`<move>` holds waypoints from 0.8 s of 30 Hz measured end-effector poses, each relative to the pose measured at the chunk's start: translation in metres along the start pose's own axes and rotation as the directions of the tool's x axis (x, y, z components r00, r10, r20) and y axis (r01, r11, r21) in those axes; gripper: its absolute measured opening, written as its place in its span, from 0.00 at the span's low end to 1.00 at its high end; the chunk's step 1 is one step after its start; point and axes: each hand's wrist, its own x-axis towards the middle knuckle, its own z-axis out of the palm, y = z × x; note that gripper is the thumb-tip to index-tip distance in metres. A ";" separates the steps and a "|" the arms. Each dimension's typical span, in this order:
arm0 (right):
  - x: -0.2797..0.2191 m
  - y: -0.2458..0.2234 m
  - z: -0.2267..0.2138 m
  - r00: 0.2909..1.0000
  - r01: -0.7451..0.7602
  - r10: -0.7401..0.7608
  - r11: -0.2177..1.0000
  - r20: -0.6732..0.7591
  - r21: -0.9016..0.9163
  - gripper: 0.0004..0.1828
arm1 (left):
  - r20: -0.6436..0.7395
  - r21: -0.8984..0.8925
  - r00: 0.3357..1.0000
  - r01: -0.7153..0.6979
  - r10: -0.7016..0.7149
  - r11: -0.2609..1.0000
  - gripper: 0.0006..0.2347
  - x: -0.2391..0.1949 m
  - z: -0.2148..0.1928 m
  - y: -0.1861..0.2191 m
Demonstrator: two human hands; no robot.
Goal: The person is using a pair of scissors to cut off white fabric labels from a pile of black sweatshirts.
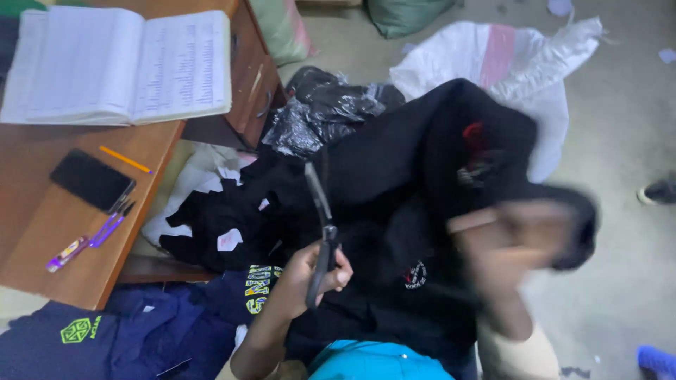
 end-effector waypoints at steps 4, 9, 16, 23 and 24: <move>-0.018 -0.059 0.058 0.456 -0.355 0.460 0.879 0.762 -0.318 0.25 | -0.061 -0.087 0.990 -0.134 0.129 0.987 0.15 -0.008 -0.010 -0.026; -0.044 -0.078 0.069 0.467 -0.343 0.400 0.904 0.788 -0.255 0.21 | -0.107 0.385 0.952 -0.227 0.288 0.895 0.28 -0.002 0.034 -0.047; -0.093 0.015 0.026 0.667 -0.744 0.613 0.583 0.423 0.327 0.15 | -0.108 0.002 0.972 -0.211 0.210 0.977 0.16 0.013 0.025 -0.086; -0.107 0.047 0.021 0.680 -0.238 0.558 0.781 0.475 -0.577 0.11 | 0.472 -0.202 0.880 0.157 -0.044 0.967 0.08 0.017 0.046 -0.050; -0.105 0.053 0.015 0.681 -0.203 0.537 0.792 0.498 -0.576 0.11 | 0.589 -0.153 0.800 0.249 -0.114 0.956 0.10 0.017 0.049 -0.050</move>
